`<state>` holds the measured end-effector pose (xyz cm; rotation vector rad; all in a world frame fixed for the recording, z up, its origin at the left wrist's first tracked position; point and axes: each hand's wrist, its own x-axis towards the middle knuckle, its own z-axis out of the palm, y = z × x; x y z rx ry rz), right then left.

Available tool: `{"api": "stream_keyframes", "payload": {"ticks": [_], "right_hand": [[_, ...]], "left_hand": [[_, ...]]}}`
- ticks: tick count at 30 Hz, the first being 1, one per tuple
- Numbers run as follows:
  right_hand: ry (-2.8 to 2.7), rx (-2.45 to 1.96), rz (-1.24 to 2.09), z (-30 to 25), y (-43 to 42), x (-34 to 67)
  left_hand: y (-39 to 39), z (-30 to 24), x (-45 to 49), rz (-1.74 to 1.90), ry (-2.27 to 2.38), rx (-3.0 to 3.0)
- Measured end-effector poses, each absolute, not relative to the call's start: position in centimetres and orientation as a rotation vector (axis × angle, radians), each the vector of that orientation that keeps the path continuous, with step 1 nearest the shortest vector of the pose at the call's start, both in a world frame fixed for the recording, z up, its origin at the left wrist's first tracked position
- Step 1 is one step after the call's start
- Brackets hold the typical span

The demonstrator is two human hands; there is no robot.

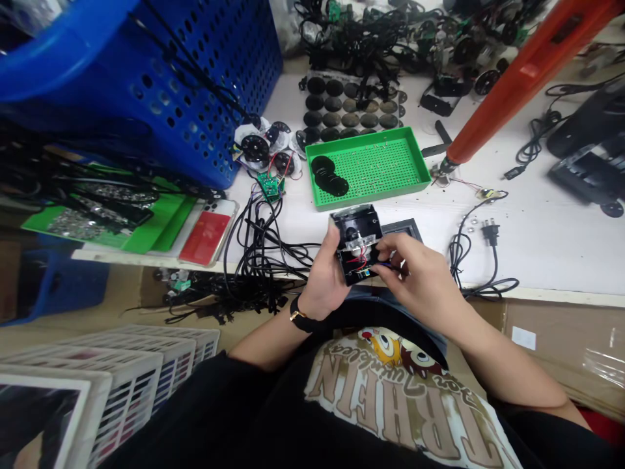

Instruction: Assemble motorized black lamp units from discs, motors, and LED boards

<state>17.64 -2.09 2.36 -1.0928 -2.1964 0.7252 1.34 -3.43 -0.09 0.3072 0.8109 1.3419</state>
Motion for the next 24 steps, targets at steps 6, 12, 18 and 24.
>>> {"api": "stream_keyframes", "payload": {"ticks": [6,12,18,24], "right_hand": [[-2.051,-1.009,0.772,1.6,-1.7,17.9],[-1.791,-0.971,0.961,-0.8,-3.4,19.7],[-1.788,-0.968,0.554,-2.5,-5.4,19.4],[-1.929,-1.028,0.243,-1.3,-3.8,18.6]], "left_hand": [[-4.6,-0.2,0.6,1.339,0.879,0.503],[-4.3,0.1,0.9,1.388,0.897,0.471],[-4.0,0.3,1.6,1.444,0.92,0.443],[-5.0,-0.1,2.9,1.487,0.984,0.485]]}}
